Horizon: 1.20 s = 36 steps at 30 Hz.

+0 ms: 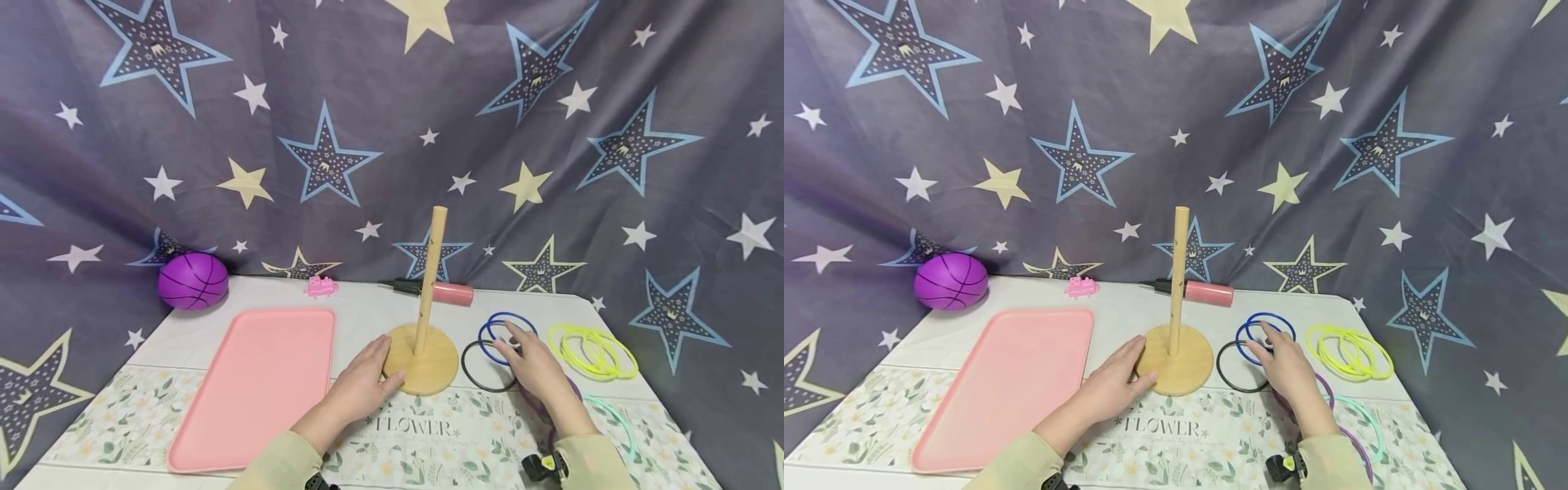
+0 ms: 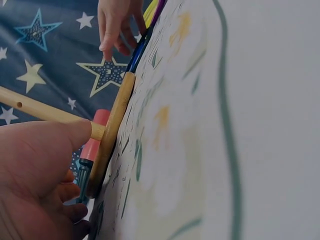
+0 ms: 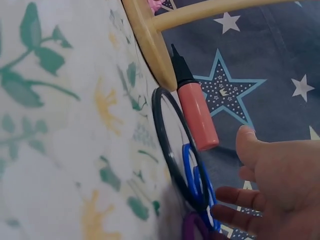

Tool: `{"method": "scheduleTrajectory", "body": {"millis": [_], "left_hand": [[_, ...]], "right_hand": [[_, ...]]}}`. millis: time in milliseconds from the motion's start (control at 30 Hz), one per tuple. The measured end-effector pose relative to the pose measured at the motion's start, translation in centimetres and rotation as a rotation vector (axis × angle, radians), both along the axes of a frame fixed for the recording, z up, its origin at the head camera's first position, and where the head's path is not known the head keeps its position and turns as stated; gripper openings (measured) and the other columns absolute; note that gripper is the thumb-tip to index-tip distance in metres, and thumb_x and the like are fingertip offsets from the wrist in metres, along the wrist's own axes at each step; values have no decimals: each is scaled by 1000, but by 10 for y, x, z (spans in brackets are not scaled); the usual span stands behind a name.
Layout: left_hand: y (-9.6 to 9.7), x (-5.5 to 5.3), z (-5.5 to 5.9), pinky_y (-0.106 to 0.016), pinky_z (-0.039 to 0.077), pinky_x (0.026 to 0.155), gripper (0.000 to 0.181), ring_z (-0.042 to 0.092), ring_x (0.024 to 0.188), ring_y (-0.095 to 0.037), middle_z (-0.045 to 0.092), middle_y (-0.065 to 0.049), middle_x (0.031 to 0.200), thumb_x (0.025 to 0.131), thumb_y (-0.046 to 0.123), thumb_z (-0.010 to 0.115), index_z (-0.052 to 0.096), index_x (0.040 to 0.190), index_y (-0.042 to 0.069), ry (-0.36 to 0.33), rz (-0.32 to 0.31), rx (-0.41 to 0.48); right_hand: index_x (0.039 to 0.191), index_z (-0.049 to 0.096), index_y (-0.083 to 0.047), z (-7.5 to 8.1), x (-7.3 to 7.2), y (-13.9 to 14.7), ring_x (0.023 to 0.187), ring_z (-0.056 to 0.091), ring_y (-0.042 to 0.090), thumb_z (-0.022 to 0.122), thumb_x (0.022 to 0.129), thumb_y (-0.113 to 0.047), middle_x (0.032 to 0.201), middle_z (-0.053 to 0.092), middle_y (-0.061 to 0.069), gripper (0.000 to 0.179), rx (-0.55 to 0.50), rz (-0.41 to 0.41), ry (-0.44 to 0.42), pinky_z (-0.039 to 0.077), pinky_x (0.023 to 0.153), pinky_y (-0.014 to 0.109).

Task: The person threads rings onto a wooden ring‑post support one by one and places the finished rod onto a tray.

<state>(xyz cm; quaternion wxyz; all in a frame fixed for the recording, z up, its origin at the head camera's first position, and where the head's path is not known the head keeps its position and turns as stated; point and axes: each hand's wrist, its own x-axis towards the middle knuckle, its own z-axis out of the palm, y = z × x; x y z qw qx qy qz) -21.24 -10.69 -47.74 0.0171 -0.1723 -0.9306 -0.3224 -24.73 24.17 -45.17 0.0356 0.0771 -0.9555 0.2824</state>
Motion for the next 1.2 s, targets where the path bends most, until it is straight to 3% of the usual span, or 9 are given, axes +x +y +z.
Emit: {"method": "scheduleTrajectory", "body": {"millis": [267, 600, 867, 1033, 1200], "left_hand": [[-2, 2, -5, -62, 28, 131, 81, 33, 161, -47, 36, -28, 173, 109, 38, 71, 37, 167, -8, -3, 1, -9], [1, -2, -9, -61, 24, 133, 81, 32, 162, -46, 38, -29, 172, 109, 40, 70, 39, 165, -10, 5, 26, -53], [1, -4, -10, -61, 24, 133, 81, 33, 161, -46, 40, -28, 171, 108, 42, 71, 42, 164, -10, 9, 36, -60], [1, -3, -11, -60, 24, 133, 81, 34, 161, -45, 40, -28, 171, 108, 42, 70, 42, 164, -10, 7, 43, -73], [1, -1, -11, -60, 25, 133, 81, 34, 161, -45, 41, -27, 171, 107, 42, 71, 43, 163, -10, 9, 52, -79]], "right_hand": [[156, 55, 7, -11, -2, 5, 106, 69, 36, 71, 111, -28, 114, 74, 15, 60, 5, 16, 30, 55, 97, 61], [139, 71, 5, -17, -6, 10, 111, 68, 44, 78, 103, -15, 116, 75, 20, 42, 61, -16, 80, 54, 98, 64], [128, 80, -2, -20, -7, 10, 96, 72, 36, 79, 98, -7, 98, 80, 9, 31, 45, -97, 124, 57, 84, 56], [124, 82, -3, -19, -7, 8, 94, 73, 35, 77, 97, -8, 100, 80, 10, 28, 47, -126, 108, 57, 81, 55], [120, 83, -5, -18, -9, 8, 102, 75, 38, 75, 99, -12, 106, 81, 11, 24, 22, -135, 81, 57, 86, 57]]}}
